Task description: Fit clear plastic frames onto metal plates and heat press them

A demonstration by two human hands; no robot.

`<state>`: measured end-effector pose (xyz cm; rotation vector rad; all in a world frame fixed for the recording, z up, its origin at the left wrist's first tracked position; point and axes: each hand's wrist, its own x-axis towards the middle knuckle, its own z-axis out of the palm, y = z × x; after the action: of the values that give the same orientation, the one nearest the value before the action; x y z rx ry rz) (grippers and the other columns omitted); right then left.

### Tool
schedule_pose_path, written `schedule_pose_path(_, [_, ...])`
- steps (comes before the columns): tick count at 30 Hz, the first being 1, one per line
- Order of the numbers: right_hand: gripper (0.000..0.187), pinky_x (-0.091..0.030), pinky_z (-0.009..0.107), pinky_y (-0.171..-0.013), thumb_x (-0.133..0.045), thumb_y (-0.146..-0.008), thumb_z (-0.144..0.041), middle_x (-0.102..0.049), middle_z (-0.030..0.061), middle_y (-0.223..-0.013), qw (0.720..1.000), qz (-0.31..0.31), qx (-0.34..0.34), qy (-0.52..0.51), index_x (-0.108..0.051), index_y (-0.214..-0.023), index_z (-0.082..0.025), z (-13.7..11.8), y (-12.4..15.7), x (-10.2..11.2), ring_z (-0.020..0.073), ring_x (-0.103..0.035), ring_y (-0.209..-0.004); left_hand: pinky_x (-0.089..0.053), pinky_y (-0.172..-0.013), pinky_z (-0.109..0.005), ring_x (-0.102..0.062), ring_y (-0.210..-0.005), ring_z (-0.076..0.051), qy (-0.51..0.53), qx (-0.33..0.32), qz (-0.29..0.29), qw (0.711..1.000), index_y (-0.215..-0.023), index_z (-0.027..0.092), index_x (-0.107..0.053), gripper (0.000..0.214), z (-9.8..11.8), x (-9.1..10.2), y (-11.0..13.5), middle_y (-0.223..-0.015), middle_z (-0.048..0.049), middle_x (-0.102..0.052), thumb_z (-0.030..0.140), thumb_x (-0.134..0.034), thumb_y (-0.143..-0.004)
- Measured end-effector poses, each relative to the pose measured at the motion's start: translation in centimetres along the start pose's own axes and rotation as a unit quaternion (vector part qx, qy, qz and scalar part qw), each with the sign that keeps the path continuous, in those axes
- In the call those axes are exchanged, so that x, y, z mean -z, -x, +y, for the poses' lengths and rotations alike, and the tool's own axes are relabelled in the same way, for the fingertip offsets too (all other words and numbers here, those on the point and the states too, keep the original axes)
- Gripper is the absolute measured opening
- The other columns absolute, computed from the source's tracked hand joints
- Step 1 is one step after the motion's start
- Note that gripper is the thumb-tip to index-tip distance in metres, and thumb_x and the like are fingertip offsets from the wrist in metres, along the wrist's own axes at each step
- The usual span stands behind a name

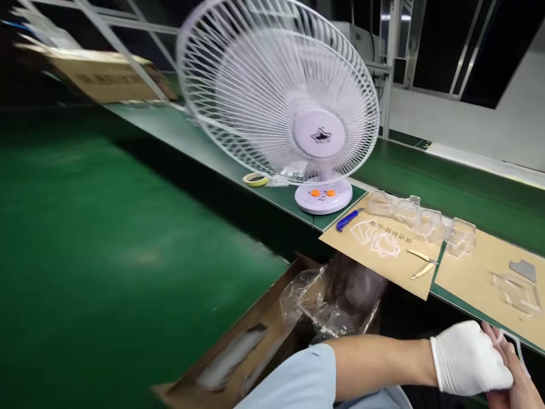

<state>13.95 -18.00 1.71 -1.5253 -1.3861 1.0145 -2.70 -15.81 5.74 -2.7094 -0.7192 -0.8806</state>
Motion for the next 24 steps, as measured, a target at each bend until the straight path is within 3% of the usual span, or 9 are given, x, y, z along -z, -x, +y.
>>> schedule_pose_path(4, [0.066,-0.055,0.066,-0.113,-0.060,-0.099,-0.072,-0.070,0.0167,-0.148,0.971,0.055,-0.129,-0.196,-0.068,-0.144,-0.024,-1.6,2.9,3.2,0.0423,-0.068,-0.136,-0.058,-0.074,-0.038,-0.074,-0.094,-0.023,0.233,0.025,0.053,0.971,-0.093,0.022,-0.074,0.021,1.2,1.5,0.7,-0.098,-0.0080,-0.079,0.031,-0.059,-0.104])
schedule_pose_path(6, [0.059,-0.049,0.063,-0.120,-0.073,-0.094,-0.067,-0.072,0.0187,-0.144,0.950,0.033,-0.148,-0.274,-0.075,-0.133,-0.022,-3.4,3.9,4.6,0.0404,-0.069,-0.134,-0.061,-0.093,-0.039,-0.075,-0.105,-0.024,0.353,0.130,0.112,0.920,-0.109,0.022,-0.076,0.019,0.2,1.8,0.9,-0.109,-0.0099,-0.080,0.028,-0.058,-0.103])
schedule_pose_path(7, [0.057,-0.048,0.062,-0.120,-0.077,-0.093,-0.066,-0.075,0.0190,-0.140,0.945,0.011,-0.151,-0.291,-0.078,-0.128,-0.021,-4.3,4.1,5.3,0.0395,-0.072,-0.130,-0.060,-0.101,-0.042,-0.075,-0.111,-0.026,0.384,0.223,0.133,0.886,-0.112,0.023,-0.076,0.020,-0.6,1.5,0.8,-0.115,-0.0107,-0.080,0.030,-0.060,-0.103])
schedule_pose_path(10, [0.054,-0.051,0.061,-0.117,-0.077,-0.094,-0.065,-0.078,0.0180,-0.134,0.942,-0.050,-0.157,-0.292,-0.080,-0.126,-0.022,-5.9,4.3,7.4,0.0359,-0.077,-0.121,-0.060,-0.104,-0.044,-0.074,-0.116,-0.028,0.521,0.369,0.025,0.770,-0.123,0.022,-0.073,0.031,-2.7,0.1,-0.7,-0.126,-0.0115,-0.078,0.041,-0.059,-0.103])
schedule_pose_path(12, [0.051,-0.052,0.060,-0.116,-0.074,-0.097,-0.064,-0.079,0.0164,-0.131,0.945,-0.078,-0.155,-0.276,-0.079,-0.128,-0.023,-6.3,4.6,8.6,0.0338,-0.078,-0.120,-0.060,-0.105,-0.043,-0.074,-0.119,-0.028,0.599,0.351,-0.062,0.717,-0.128,0.021,-0.072,0.040,-3.0,-0.6,-2.3,-0.129,-0.0118,-0.078,0.048,-0.057,-0.103])
schedule_pose_path(15, [0.046,-0.053,0.057,-0.116,-0.071,-0.101,-0.059,-0.080,0.0131,-0.129,0.947,-0.120,-0.149,-0.258,-0.079,-0.129,-0.024,-6.0,4.8,9.6,0.0317,-0.077,-0.121,-0.062,-0.096,-0.039,-0.075,-0.111,-0.028,0.644,0.313,-0.131,0.686,-0.118,0.021,-0.077,0.041,-2.3,-1.1,-4.8,-0.120,-0.0098,-0.080,0.054,-0.062,-0.100])
schedule_pose_path(18, [0.047,-0.054,0.056,-0.114,-0.072,-0.100,-0.060,-0.080,0.0122,-0.129,0.940,-0.141,-0.169,-0.260,-0.078,-0.129,-0.024,-5.2,4.1,10.0,0.0314,-0.077,-0.120,-0.062,-0.083,-0.034,-0.075,-0.091,-0.024,0.644,0.357,-0.119,0.666,-0.095,0.020,-0.078,0.031,-1.7,-1.7,-6.4,-0.097,-0.0058,-0.081,0.050,-0.068,-0.094])
schedule_pose_path(21, [0.052,-0.058,0.054,-0.109,-0.078,-0.094,-0.064,-0.080,0.0146,-0.129,0.945,-0.089,-0.190,-0.253,-0.078,-0.127,-0.023,-4.2,2.6,10.2,0.0306,-0.079,-0.115,-0.061,-0.080,-0.033,-0.074,-0.084,-0.022,0.611,0.408,-0.091,0.673,-0.089,0.021,-0.077,0.027,-2.1,-2.5,-6.6,-0.087,-0.0035,-0.079,0.046,-0.069,-0.093])
schedule_pose_path(24, [0.050,-0.063,0.051,-0.101,-0.082,-0.088,-0.067,-0.083,0.0159,-0.120,0.955,-0.015,-0.183,-0.231,-0.079,-0.107,-0.020,-3.2,0.6,10.1,0.0304,-0.080,-0.107,-0.061,-0.076,-0.033,-0.074,-0.078,-0.022,0.591,0.452,-0.088,0.663,-0.090,0.021,-0.077,0.029,-3.0,-3.2,-6.2,-0.081,-0.0030,-0.078,0.049,-0.067,-0.093])
